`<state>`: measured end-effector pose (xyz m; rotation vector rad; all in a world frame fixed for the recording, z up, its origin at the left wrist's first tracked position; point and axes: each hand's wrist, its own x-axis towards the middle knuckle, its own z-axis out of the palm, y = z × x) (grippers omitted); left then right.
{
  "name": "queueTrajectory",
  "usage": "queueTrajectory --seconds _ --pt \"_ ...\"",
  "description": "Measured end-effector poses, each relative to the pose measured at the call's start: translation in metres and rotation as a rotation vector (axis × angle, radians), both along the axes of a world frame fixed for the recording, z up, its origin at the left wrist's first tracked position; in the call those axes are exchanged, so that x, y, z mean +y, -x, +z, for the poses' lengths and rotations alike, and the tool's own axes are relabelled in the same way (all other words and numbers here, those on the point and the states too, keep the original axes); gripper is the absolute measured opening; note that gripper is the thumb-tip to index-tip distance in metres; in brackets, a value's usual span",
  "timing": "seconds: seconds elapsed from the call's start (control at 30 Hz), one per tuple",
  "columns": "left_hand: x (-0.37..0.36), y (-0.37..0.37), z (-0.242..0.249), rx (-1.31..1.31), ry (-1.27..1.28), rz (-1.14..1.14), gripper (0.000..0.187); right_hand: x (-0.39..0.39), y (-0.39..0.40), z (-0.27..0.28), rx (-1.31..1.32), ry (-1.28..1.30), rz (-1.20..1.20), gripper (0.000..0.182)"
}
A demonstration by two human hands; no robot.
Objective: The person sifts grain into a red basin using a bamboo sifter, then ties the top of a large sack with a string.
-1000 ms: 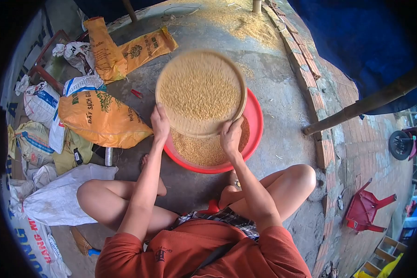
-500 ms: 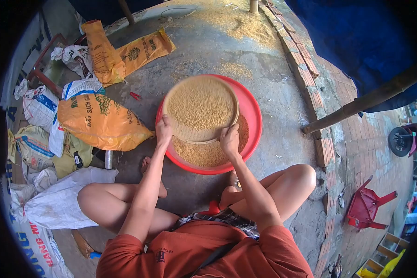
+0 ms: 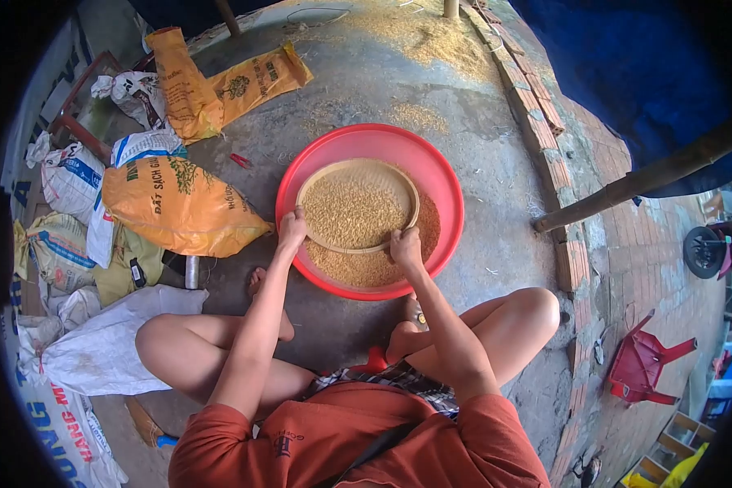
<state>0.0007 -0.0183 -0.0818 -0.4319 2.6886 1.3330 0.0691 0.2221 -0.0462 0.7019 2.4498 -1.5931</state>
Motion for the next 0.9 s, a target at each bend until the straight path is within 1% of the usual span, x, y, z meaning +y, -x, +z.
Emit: queueTrajectory --seconds 0.03,0.1,0.13,0.17,0.2,0.23,0.27,0.3,0.33,0.37,0.4,0.47,0.5,0.53,0.57,0.6,0.63,0.7,0.73,0.77,0.8,0.83,0.87,0.9 --pt "-0.001 -0.001 0.004 0.002 0.0 -0.005 0.046 -0.001 -0.002 0.005 -0.001 0.019 0.007 0.023" --pt "-0.002 0.001 0.021 0.322 0.024 -0.047 0.043 -0.006 -0.007 0.021 0.006 0.037 -0.003 0.023" --pt "0.004 -0.001 0.044 0.333 0.019 -0.059 0.043 -0.011 -0.009 0.034 0.172 0.042 -0.049 0.02" --pt "0.01 -0.005 0.074 0.462 -0.091 -0.029 0.04 -0.012 -0.007 0.043 0.341 0.044 -0.09 0.018" --pt "0.013 -0.007 0.093 0.586 -0.202 0.007 0.037 -0.01 -0.003 0.046 0.35 0.04 -0.092 0.018" --pt "0.012 -0.004 0.097 0.636 -0.218 0.006 0.032 -0.009 0.001 0.048 0.511 -0.019 -0.07 0.016" --pt "0.012 -0.002 0.098 0.633 -0.216 0.014 0.032 -0.01 0.004 0.049 0.666 -0.076 -0.044 0.016" --pt "0.013 -0.001 0.098 0.635 -0.191 0.007 0.033 -0.013 0.002 0.066 0.539 0.055 -0.061 0.016" --pt "0.012 0.001 0.097 0.637 -0.166 0.002 0.034 -0.013 0.003 0.063 0.531 0.058 -0.053 0.016" --pt "0.011 0.004 0.081 0.629 -0.054 0.007 0.035 -0.01 0.003 0.058 0.404 0.045 -0.045 0.017" --pt "0.008 0.003 0.067 0.623 -0.049 0.015 0.035 -0.008 0.003 0.05 0.28 0.032 -0.038 0.021" --pt "0.005 0.0 0.039 0.351 0.021 -0.03 0.037 -0.004 0.001 0.022 0.224 0.076 -0.052 0.02" --pt "0.004 -0.004 0.036 0.325 0.094 -0.047 0.037 -0.003 -0.001 0.013 0.119 0.051 -0.043 0.02" --pt "0.004 -0.009 0.033 0.321 0.095 -0.051 0.037 -0.001 -0.004 0.004 0.015 0.027 -0.037 0.02" --pt "0.003 -0.014 0.03 0.16 0.066 -0.052 0.038 0.001 -0.004 -0.004 -0.044 0.077 -0.005 0.021" --pt "0.003 -0.019 0.038 0.001 0.039 -0.053 0.038 0.001 -0.005 -0.004 -0.043 0.08 -0.01 0.021" --pt "0.002 -0.021 0.043 0.003 0.042 -0.057 0.038 0.0 -0.006 -0.003 -0.057 0.099 0.016 0.021" --pt "0.0 -0.019 0.05 -0.098 -0.125 0.001 0.039 -0.003 -0.006 0.005 -0.062 0.117 0.039 0.022" --pt "0.001 -0.016 0.053 -0.09 -0.126 -0.004 0.039 -0.008 -0.009 0.016 0.063 0.072 0.003 0.02" --pt "0.001 -0.012 0.055 0.234 -0.072 -0.002 0.039 -0.012 -0.009 0.027 0.189 0.025 -0.033 0.018" --pt "0.002 -0.009 0.058 0.558 -0.017 0.003 0.039 -0.013 -0.007 0.036 0.199 0.024 -0.036 0.018" --pt "0.009 -0.013 0.083 0.673 -0.102 0.012 0.038 -0.014 -0.006 0.044 0.35 0.032 -0.024 0.016" --pt "0.009 -0.01 0.086 0.674 -0.103 0.013 0.038 -0.015 -0.007 0.05 0.494 0.041 -0.01 0.015" --pt "0.009 -0.008 0.087 0.653 -0.092 0.003 0.037 -0.015 -0.005 0.053 0.435 0.055 -0.028 0.013"
